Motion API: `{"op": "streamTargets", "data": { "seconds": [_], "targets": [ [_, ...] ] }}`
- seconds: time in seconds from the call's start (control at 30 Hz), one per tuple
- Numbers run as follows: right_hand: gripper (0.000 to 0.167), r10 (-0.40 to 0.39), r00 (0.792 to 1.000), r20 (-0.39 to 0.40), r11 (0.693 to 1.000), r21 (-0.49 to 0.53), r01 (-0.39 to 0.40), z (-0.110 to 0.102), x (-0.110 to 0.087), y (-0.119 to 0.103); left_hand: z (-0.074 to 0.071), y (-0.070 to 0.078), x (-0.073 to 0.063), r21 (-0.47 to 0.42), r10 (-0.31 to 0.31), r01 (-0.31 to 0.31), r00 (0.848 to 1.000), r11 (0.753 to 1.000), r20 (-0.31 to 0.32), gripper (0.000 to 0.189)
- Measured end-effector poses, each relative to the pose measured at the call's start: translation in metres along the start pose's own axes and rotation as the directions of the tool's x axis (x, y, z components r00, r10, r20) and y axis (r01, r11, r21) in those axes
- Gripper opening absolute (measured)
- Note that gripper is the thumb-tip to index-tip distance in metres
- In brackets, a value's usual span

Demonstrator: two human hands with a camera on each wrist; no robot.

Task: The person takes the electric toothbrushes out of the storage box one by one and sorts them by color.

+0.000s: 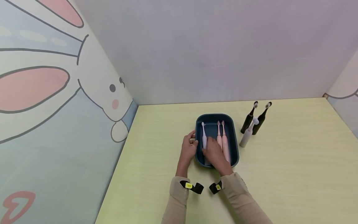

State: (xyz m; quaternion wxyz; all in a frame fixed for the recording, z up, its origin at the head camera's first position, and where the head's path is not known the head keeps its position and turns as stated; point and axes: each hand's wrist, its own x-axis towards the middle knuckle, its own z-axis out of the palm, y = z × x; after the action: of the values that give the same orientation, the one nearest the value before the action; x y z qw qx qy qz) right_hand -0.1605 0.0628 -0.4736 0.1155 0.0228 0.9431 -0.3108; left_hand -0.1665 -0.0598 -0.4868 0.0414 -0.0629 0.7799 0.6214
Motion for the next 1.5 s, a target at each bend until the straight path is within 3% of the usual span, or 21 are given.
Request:
{"op": "streamTargets", "data": {
  "seconds": [0.27,0.53,0.93,1.3,1.5],
  "targets": [
    [0.054,0.000,1.000,-0.009,1.000,0.012,0.000,0.003,-0.003,0.000,0.000,-0.003,-0.002,0.007,-0.003,0.003,1.000,1.000,0.003,0.048],
    [0.057,-0.001,1.000,-0.030,0.992,0.128,0.005,0.003,-0.006,0.005,0.000,-0.004,-0.003,0.006,-0.010,0.010,1.000,1.000,0.009,0.048],
    [0.057,-0.028,0.990,-0.138,0.969,0.241,0.061,-0.006,-0.014,0.005,-0.001,-0.003,-0.002,0.026,-0.024,0.023,1.000,0.999,0.003,0.048],
    [0.056,-0.048,0.971,-0.235,0.922,0.364,0.134,-0.020,-0.024,0.005,0.000,-0.002,-0.001,0.040,-0.019,0.019,1.000,0.999,-0.007,0.047],
    [0.054,-0.091,0.930,-0.356,0.897,0.377,0.231,-0.026,-0.033,0.010,0.002,-0.002,-0.001,0.034,-0.018,0.019,1.000,0.999,-0.017,0.047]
  ]
}}
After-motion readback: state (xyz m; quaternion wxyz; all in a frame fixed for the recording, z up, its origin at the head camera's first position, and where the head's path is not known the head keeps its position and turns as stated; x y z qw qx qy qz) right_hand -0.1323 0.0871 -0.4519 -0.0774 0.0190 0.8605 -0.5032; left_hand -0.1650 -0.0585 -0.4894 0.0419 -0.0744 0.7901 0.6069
